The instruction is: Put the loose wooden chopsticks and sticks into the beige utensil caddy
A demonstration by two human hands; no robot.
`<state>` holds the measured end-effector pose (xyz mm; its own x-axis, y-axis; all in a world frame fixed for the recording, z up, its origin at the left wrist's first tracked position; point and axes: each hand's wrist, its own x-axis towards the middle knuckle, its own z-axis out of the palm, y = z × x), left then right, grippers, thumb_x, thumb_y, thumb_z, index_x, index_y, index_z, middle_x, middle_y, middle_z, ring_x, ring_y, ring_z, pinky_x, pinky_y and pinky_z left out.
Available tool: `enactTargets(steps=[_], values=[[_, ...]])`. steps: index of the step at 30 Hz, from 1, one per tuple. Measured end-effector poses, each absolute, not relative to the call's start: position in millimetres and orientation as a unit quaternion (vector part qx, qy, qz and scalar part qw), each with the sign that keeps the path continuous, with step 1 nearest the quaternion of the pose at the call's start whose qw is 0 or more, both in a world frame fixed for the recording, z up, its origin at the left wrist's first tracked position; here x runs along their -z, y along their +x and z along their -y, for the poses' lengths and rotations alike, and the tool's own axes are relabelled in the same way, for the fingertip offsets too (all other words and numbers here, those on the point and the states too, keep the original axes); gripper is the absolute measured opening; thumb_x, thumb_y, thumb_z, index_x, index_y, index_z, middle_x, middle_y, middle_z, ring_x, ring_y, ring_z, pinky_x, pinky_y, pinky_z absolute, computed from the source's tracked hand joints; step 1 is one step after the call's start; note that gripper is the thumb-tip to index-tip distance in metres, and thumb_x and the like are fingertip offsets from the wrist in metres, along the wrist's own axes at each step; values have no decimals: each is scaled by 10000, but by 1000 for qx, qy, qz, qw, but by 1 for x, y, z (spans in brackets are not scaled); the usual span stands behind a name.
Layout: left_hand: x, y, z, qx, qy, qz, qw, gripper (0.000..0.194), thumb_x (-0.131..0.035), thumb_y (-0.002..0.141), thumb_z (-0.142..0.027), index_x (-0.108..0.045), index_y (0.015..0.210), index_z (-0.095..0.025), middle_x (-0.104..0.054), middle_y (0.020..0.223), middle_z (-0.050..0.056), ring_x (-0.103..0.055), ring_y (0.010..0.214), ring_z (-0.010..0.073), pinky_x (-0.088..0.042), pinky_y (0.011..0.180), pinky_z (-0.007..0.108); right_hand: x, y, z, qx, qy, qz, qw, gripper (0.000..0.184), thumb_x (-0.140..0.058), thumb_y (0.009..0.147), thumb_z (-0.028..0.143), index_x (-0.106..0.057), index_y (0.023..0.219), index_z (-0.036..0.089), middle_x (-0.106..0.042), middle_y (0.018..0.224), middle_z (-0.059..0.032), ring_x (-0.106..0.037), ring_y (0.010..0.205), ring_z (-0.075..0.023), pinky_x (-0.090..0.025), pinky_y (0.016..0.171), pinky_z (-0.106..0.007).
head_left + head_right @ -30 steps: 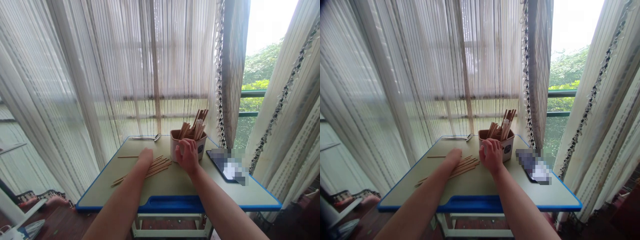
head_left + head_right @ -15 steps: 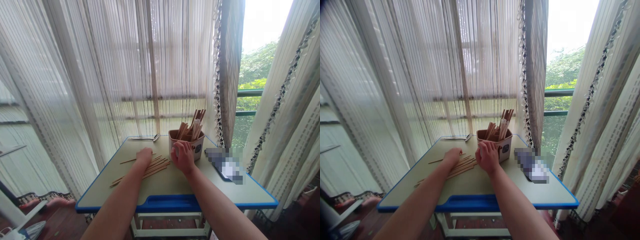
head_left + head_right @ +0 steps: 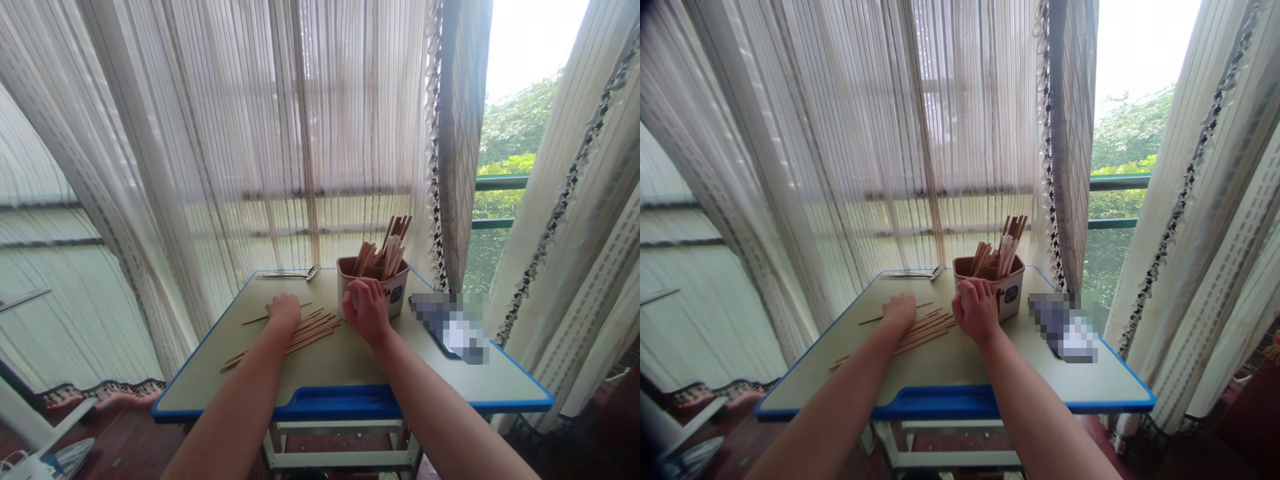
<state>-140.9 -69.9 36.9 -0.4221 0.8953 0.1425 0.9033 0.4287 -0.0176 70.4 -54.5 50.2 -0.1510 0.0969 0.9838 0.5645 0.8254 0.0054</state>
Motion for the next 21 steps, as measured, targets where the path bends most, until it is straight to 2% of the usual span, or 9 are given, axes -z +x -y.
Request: enactTargets(steps=[6,10,17,21], values=[[-40,-136,72,58,-547,831,81,368,-284,866,-98,-543,1120,-155,-581,1146,175,-557,1050,268,-451,820,451,-50,72,54,188,-227,733,613,199,-538,762,150,-497,954,185,-572,906,-70,-503,857,-211,-452,774,-375],[-45,-130,73,99,-573,805,116,351,-283,874,-87,-511,1132,-153,-581,1131,152,-560,1039,252,-452,825,423,-48,71,54,183,-224,735,613,196,-525,768,152,-501,960,184,-573,910,-76,-503,865,-212,-454,781,-382],[-43,-125,67,145,-630,752,126,307,-343,900,-155,-600,1051,-230,-585,1090,80,-542,1017,231,-428,843,372,-46,67,55,145,-203,762,598,210,-510,774,161,-498,981,190,-562,894,-74,-520,880,-214,-474,805,-397],[-47,-120,68,206,-648,718,149,291,-336,935,-232,-605,1047,-234,-583,1088,73,-526,1019,211,-410,865,338,-47,68,55,132,-199,760,605,213,-505,779,167,-494,990,196,-561,897,-76,-537,880,-212,-483,796,-393]])
